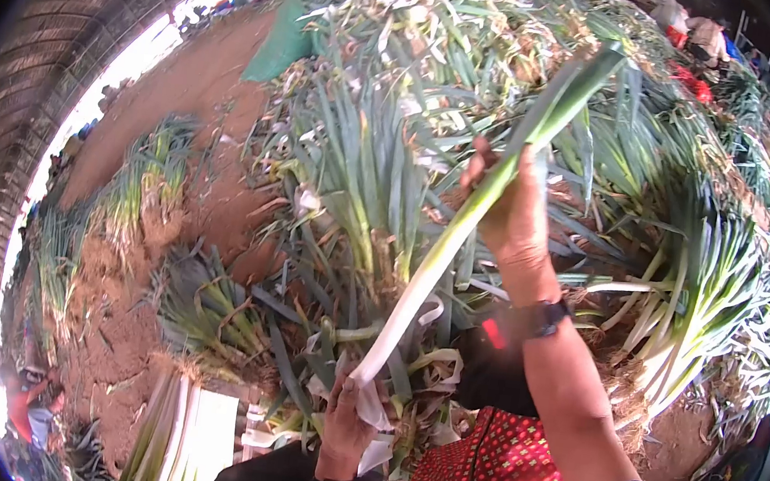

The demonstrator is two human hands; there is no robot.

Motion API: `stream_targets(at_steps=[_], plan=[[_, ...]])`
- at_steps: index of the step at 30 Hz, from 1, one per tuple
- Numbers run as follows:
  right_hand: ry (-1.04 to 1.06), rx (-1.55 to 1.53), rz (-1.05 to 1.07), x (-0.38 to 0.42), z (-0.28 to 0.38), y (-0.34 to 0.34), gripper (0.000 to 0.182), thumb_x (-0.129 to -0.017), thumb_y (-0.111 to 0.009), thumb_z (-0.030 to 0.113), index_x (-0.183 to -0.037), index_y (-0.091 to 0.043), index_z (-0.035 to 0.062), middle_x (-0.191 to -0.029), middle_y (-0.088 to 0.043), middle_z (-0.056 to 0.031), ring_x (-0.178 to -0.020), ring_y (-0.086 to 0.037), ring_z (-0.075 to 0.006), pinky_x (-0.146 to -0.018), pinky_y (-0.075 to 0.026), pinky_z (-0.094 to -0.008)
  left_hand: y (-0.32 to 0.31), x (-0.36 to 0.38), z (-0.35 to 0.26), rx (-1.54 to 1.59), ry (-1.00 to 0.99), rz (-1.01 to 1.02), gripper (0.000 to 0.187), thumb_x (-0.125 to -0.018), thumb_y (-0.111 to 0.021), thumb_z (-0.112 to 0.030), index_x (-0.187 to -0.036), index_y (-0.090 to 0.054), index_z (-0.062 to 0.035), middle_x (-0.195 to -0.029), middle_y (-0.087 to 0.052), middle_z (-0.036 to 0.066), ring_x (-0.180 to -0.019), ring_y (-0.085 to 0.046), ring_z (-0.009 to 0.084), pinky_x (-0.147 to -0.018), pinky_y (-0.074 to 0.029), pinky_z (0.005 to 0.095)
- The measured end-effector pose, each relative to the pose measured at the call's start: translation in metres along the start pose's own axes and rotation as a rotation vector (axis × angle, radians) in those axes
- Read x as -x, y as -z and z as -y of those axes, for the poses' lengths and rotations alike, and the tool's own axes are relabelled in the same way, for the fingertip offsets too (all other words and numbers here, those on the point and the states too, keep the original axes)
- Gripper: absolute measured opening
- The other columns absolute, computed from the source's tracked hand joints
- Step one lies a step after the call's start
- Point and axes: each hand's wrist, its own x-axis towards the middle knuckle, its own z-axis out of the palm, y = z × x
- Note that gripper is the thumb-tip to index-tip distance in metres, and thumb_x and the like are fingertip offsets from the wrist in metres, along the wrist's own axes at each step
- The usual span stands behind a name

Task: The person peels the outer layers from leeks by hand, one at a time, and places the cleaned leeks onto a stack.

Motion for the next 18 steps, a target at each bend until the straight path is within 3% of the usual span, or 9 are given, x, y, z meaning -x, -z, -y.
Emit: stream_targets(at_steps=[2,3,4,6,10,12,13,18], plan=[[0.006,0.137,-0.101,-0.002,0.0,0.004,0.032,-0.097,-0.058,0.041,-0.11,-0.045,0.0157,-0.092,-0.065,-0.0103,-0.065,-0.063,-0.0188,-0.06,-0.056,-0.0336,0.007,0.001,0.006,-0.321,0.142,-0.138,0.037,-0.1,-0.05,-0.027,-0.128,-0.048,-0.0021,-0.086,-0.065,0.014,-0.064,-0.066,0.0226,-0.054,-0.058,0.0376],[0.058,0.172,-0.097,-0.004,0.0,0.007,0.03,-0.096,-0.06,0.039,-0.108,-0.044,0.017,-0.089,-0.064,-0.0072,-0.059,-0.06,-0.0155,-0.054,-0.054,-0.0305,0.009,0.003,0.006,-0.564,0.174,-0.027,0.039,-0.098,-0.054,-0.025,-0.13,-0.049,-0.0013,-0.082,-0.065,0.012,-0.066,-0.065,0.0196,-0.053,-0.054,0.0315],[0.057,0.163,-0.12,-0.007,0.0,0.013,0.028,-0.095,-0.062,0.038,-0.106,-0.047,0.0168,-0.087,-0.063,-0.0059,-0.057,-0.057,-0.0127,-0.052,-0.052,-0.0278,0.011,0.008,0.007,-0.902,0.22,0.042,0.041,-0.097,-0.058,-0.022,-0.131,-0.048,-0.0017,-0.085,-0.065,0.009,-0.066,-0.064,0.0175,-0.057,-0.053,0.0317],[-0.034,0.09,-0.113,-0.01,-0.002,0.026,0.028,-0.095,-0.062,0.041,-0.103,-0.052,0.0167,-0.088,-0.059,-0.0026,-0.059,-0.053,-0.0086,-0.05,-0.046,-0.0241,0.012,0.026,0.008,-1.23,0.157,0.135,0.039,-0.095,-0.061,-0.021,-0.127,-0.052,0.0001,-0.087,-0.066,0.012,-0.066,-0.064,0.0194,-0.059,-0.052,0.0326],[-0.085,0.15,-0.224,-0.014,0.002,0.044,0.028,-0.093,-0.065,0.038,-0.1,-0.055,0.0132,-0.085,-0.059,-0.0016,-0.055,-0.051,-0.0078,-0.05,-0.047,-0.0246,-0.01,0.066,0.002,-1.457,-0.012,-0.001,0.038,-0.09,-0.067,-0.018,-0.122,-0.057,0.0006,-0.095,-0.067,0.016,-0.077,-0.067,0.0285,-0.068,-0.052,0.0369],[-0.036,0.321,-0.352,-0.014,0.003,0.05,0.029,-0.091,-0.069,0.036,-0.099,-0.058,0.0099,-0.082,-0.059,-0.0021,-0.054,-0.051,-0.0086,-0.047,-0.047,-0.0252,-0.021,0.085,-0.008,-1.473,-0.214,0.073,0.043,-0.089,-0.063,-0.012,-0.128,-0.053,0.0025,-0.077,-0.064,0.018,-0.063,-0.063,0.0301,-0.054,-0.047,0.0391],[-0.028,0.359,-0.394,-0.015,-0.001,0.053,0.031,-0.09,-0.07,0.035,-0.099,-0.06,0.0079,-0.081,-0.058,-0.0024,-0.054,-0.052,-0.0094,-0.044,-0.046,-0.0254,-0.034,0.094,-0.016,-1.582,-0.266,0.032,0.039,-0.093,-0.058,-0.008,-0.129,-0.05,0.006,-0.063,-0.057,0.02,-0.046,-0.054,0.0339,-0.043,-0.039,0.0383],[0.047,0.529,-0.48,-0.027,-0.017,0.078,0.035,-0.089,-0.072,0.038,-0.097,-0.061,0.0061,-0.08,-0.059,-0.0031,-0.057,-0.055,-0.0119,-0.043,-0.046,-0.0265,-0.06,0.129,-0.041,-1.6,-0.172,0.0,0.036,-0.093,-0.058,-0.011,-0.125,-0.054,0.0052,-0.064,-0.058,0.023,-0.054,-0.059,0.0423,-0.047,-0.044,0.043]])
